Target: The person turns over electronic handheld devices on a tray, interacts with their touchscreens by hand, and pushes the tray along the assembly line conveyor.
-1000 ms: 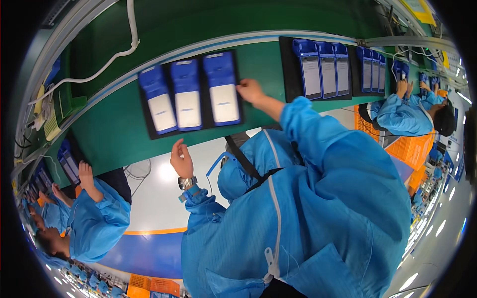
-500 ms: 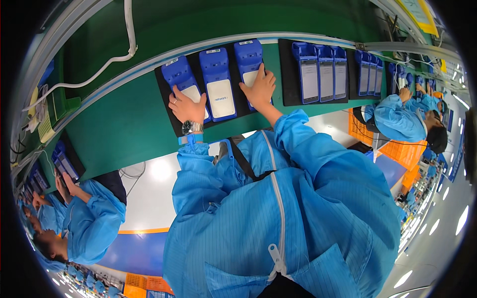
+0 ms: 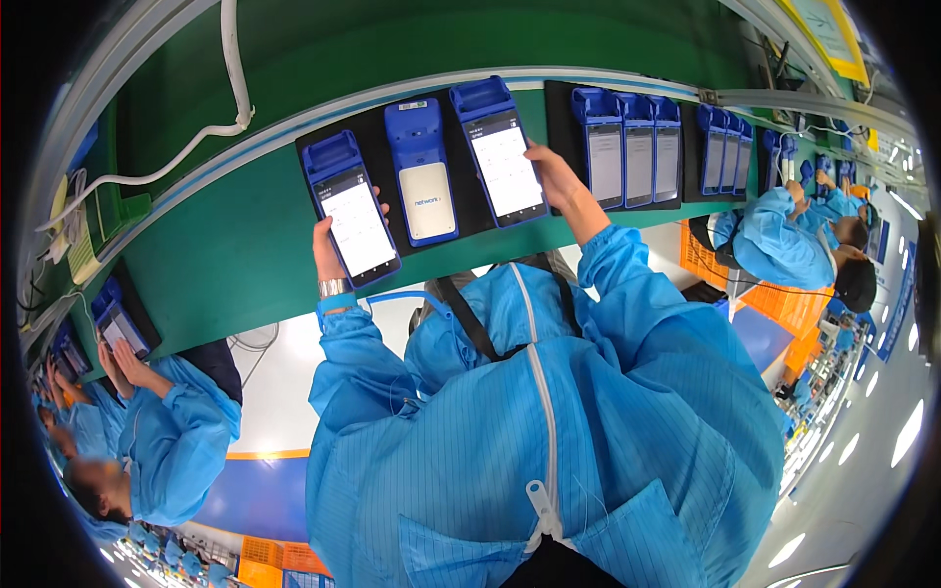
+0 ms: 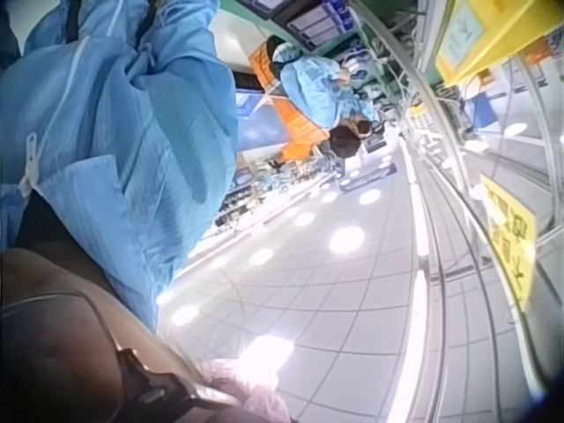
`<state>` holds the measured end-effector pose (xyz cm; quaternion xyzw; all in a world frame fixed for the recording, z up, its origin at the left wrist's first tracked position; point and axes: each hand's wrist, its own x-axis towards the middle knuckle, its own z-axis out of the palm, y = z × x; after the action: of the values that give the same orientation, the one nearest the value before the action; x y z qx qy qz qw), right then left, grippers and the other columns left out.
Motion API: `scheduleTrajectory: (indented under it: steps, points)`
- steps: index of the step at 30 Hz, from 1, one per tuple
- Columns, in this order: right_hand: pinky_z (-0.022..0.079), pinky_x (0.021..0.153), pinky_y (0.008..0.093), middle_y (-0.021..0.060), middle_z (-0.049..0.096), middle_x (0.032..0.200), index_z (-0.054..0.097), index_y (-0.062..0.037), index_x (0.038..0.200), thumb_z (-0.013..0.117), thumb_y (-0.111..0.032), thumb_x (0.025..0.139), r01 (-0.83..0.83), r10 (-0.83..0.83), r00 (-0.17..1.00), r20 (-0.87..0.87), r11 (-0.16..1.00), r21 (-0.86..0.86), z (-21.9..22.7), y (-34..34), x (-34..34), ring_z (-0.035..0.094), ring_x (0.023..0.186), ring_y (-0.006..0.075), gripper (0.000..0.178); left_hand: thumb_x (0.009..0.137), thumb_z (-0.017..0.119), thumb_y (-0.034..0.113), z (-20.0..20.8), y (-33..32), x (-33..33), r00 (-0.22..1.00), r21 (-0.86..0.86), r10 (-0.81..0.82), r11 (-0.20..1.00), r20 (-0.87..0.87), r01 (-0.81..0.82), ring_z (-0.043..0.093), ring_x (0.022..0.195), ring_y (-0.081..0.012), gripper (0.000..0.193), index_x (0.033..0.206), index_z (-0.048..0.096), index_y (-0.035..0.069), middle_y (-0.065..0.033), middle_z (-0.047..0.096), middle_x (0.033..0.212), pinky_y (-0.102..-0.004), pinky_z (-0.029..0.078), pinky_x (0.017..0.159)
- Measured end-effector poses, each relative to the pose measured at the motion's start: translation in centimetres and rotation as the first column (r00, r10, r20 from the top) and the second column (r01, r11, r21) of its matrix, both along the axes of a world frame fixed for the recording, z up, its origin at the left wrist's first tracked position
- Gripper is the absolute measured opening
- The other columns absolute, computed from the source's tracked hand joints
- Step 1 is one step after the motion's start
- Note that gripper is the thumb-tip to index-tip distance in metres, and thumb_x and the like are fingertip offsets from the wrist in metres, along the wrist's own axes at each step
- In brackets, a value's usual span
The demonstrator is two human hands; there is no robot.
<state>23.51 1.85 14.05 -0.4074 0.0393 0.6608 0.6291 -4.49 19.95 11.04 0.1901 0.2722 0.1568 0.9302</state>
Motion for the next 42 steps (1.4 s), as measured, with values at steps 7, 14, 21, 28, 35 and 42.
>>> scheduleTrajectory:
  steps: [7,14,21,28,35,42]
  points:
    - [0.045,0.083,0.0333,0.0136,0.050,0.110,0.030,-0.0014,0.125,0.054,-0.002,0.071,-0.019,0.093,0.939,0.330,0.975,-0.222,-2.7,1.9,-0.1,0.052,0.099,0.0220,0.060,0.074,0.046,0.013,-1.8,1.9,0.3,0.975,0.167,-0.072,0.980,-0.211,0.108,0.052,0.099,-0.0368,0.051,0.121,0.034,-0.004,-0.0240,0.048,0.113,-0.0415,0.047,0.080]
    - [0.041,0.086,0.0319,0.0132,0.049,0.114,0.035,-0.0026,0.122,0.052,-0.006,0.075,0.030,0.046,0.939,0.342,0.976,-0.214,-2.7,1.2,0.2,0.050,0.102,0.0230,0.050,0.074,0.049,0.007,-2.7,2.1,-0.1,0.964,0.248,-0.085,0.957,-0.251,0.149,0.056,0.093,-0.0332,0.043,0.113,0.040,-0.009,-0.0221,0.053,0.106,-0.0379,0.045,0.081]
    - [0.039,0.077,0.0316,0.0111,0.051,0.094,0.052,-0.0017,0.097,0.052,-0.003,0.069,0.496,0.226,-0.098,0.969,0.855,-0.149,-1.7,1.3,-3.1,0.051,0.088,0.0248,0.028,0.085,0.041,0.031,-4.5,2.1,-0.2,0.932,0.101,0.180,0.983,-0.315,-0.155,0.053,0.100,-0.0263,0.044,0.114,0.043,-0.003,-0.0153,0.052,0.112,-0.0334,0.041,0.087]
    - [0.032,0.087,0.0426,0.0232,0.034,0.113,0.029,0.0078,0.117,0.069,-0.029,0.058,0.294,0.521,0.075,0.850,0.803,-0.518,-2.3,7.4,-13.7,0.035,0.104,0.0375,0.081,0.088,0.034,0.039,-6.4,1.5,0.5,0.891,0.197,0.275,0.956,-0.360,-0.216,0.056,0.095,-0.0221,0.047,0.112,0.047,0.001,-0.0115,0.054,0.109,-0.0301,0.044,0.081]
    - [0.030,0.085,0.0417,0.0199,0.031,0.118,0.023,0.0050,0.124,0.072,-0.028,0.054,0.460,0.638,0.043,0.769,0.671,-0.582,-3.2,10.4,-15.5,0.033,0.105,0.0336,0.091,0.088,0.032,0.041,-6.2,0.7,0.6,0.855,0.349,0.366,0.906,-0.367,-0.238,0.055,0.096,-0.0217,0.050,0.113,0.046,0.000,-0.0117,0.053,0.110,-0.0302,0.043,0.082]
    - [0.039,0.082,0.0278,0.0155,0.049,0.107,0.030,0.0021,0.126,0.061,-0.018,0.062,-0.120,0.189,0.724,0.664,0.982,-0.148,-0.9,7.4,-10.6,0.050,0.095,0.0198,0.073,0.088,0.034,0.042,-5.6,0.6,0.5,0.876,0.309,0.348,0.919,-0.335,-0.247,0.056,0.093,-0.0205,0.050,0.111,0.048,0.000,-0.0114,0.055,0.107,-0.0284,0.044,0.080]
